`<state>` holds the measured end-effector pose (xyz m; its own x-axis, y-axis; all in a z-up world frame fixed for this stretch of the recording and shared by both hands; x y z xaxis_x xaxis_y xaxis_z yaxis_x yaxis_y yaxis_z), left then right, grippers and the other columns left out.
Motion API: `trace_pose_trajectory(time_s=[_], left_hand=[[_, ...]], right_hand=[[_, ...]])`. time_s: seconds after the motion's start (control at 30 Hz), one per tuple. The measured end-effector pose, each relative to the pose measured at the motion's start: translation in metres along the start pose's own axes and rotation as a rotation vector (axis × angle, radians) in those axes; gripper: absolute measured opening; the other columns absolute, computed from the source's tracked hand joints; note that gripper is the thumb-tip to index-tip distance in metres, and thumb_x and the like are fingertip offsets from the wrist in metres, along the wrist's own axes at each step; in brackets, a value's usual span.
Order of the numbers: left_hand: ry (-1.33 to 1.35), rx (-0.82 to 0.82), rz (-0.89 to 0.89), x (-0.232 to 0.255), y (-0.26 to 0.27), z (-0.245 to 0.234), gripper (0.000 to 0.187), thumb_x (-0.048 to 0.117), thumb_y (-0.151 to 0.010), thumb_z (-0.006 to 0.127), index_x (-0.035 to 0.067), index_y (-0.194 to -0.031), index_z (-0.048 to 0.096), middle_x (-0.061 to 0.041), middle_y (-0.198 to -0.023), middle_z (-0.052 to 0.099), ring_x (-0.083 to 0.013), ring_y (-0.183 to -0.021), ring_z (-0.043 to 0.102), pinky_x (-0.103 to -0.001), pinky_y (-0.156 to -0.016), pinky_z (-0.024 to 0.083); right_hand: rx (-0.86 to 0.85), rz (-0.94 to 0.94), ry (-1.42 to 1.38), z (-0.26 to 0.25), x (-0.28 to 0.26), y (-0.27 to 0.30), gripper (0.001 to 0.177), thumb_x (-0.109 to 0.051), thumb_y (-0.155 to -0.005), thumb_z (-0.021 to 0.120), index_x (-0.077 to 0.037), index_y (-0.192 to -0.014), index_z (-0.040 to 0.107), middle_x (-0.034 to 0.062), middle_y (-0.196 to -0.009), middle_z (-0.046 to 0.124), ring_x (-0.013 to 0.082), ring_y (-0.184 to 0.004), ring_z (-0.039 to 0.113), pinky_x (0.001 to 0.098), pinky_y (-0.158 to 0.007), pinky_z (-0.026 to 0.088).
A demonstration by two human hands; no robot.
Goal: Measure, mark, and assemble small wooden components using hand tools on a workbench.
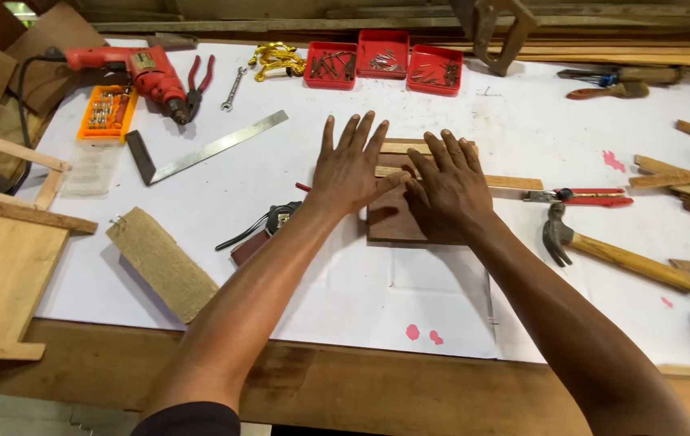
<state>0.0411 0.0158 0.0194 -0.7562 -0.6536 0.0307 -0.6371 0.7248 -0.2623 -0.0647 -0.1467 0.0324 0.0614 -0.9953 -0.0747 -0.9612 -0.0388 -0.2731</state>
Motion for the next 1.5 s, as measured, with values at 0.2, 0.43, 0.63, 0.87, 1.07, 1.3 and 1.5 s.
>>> trace_pose_trajectory(time_s=[0.2, 0.43, 0.63, 0.87, 1.07, 1.3, 1.5], left_hand=[[-0.094, 0.043, -0.18, -0.128, 0.067, -0.057, 0.09, 0.076, -0.097, 0.041, 0.005, -0.151, 0.044, -0.017, -0.158, 0.039, -0.0314, -0.145, 0.037, -0.064, -0.12, 0.01], [-0.239, -0.067, -0.351, -0.274, 0.14, -0.056, 0.058, 0.035, -0.089, 0.064, 0.01, -0.142, 0.058, -0.008, -0.145, 0.057, -0.0266, -0.13, 0.056, -0.066, -0.118, 0.019], [-0.187, -0.535, -0.503, -0.326, 0.153, -0.048, 0.047, 0.011, -0.088, 0.068, 0.018, -0.134, 0.061, -0.007, -0.149, 0.051, -0.0286, -0.121, 0.064, -0.054, -0.104, 0.047], [-0.119, -0.543, -0.53, -0.32, 0.155, -0.067, 0.036, 0.006, -0.095, 0.066, 0.021, -0.128, 0.065, -0.008, -0.142, 0.052, -0.0304, -0.12, 0.065, -0.044, -0.093, 0.058], [-0.176, -0.516, -0.364, -0.308, 0.158, -0.077, 0.042, 0.02, -0.086, 0.075, 0.029, -0.126, 0.065, -0.001, -0.151, 0.045, -0.0274, -0.131, 0.054, -0.044, -0.101, 0.052], [-0.207, -0.384, -0.226, -0.297, 0.155, -0.073, 0.047, 0.02, -0.088, 0.07, 0.03, -0.133, 0.061, 0.008, -0.149, 0.054, -0.0215, -0.138, 0.049, -0.05, -0.115, 0.038], [-0.255, -0.453, -0.15, -0.253, 0.142, -0.112, 0.05, 0.026, -0.086, 0.071, 0.028, -0.135, 0.057, 0.001, -0.138, 0.062, -0.0214, -0.142, 0.045, -0.05, -0.121, 0.031]], right_hand=[[0.058, -0.322, -0.112, 0.029, -0.13, -0.089, 0.058, -0.041, -0.093, 0.063, -0.013, -0.144, 0.057, 0.0176, -0.157, 0.044, 0.0378, -0.149, 0.03, 0.0534, -0.122, 0.021], [0.036, -0.515, -0.193, 0.079, -0.261, -0.177, 0.051, -0.036, -0.096, 0.067, -0.014, -0.141, 0.059, 0.0129, -0.154, 0.05, 0.0364, -0.146, 0.038, 0.0498, -0.12, 0.03], [-0.032, -0.56, -0.226, 0.112, -0.308, -0.216, 0.043, -0.023, -0.089, 0.067, -0.011, -0.13, 0.065, 0.0078, -0.135, 0.062, 0.0306, -0.122, 0.055, 0.0462, -0.101, 0.045], [-0.144, -0.607, -0.094, 0.122, -0.307, -0.222, 0.017, -0.019, -0.102, 0.056, -0.006, -0.105, 0.067, 0.0097, -0.102, 0.065, 0.0244, -0.094, 0.061, 0.0408, -0.081, 0.053], [-0.069, -0.669, -0.032, 0.114, -0.292, -0.217, 0.025, -0.023, -0.106, 0.05, -0.004, -0.109, 0.066, 0.012, -0.094, 0.064, 0.0253, -0.09, 0.063, 0.0437, -0.088, 0.05], [-0.015, -0.677, -0.022, 0.098, -0.263, -0.21, 0.026, -0.016, -0.103, 0.047, -0.008, -0.12, 0.065, 0.0103, -0.098, 0.064, 0.0241, -0.093, 0.064, 0.0438, -0.089, 0.048], [0.013, -0.664, -0.103, 0.048, -0.234, -0.19, 0.027, -0.016, -0.102, 0.049, -0.013, -0.123, 0.064, 0.009, -0.105, 0.063, 0.025, -0.103, 0.062, 0.0426, -0.093, 0.046]])
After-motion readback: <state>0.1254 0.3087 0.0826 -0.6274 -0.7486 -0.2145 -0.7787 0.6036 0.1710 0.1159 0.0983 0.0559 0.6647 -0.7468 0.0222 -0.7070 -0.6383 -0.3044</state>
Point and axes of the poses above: each hand's wrist, its own y-axis away from the middle knuckle, its own z-axis out of the palm, x = y × z, the point moved 3 cm from there along -y, towards the middle knuckle
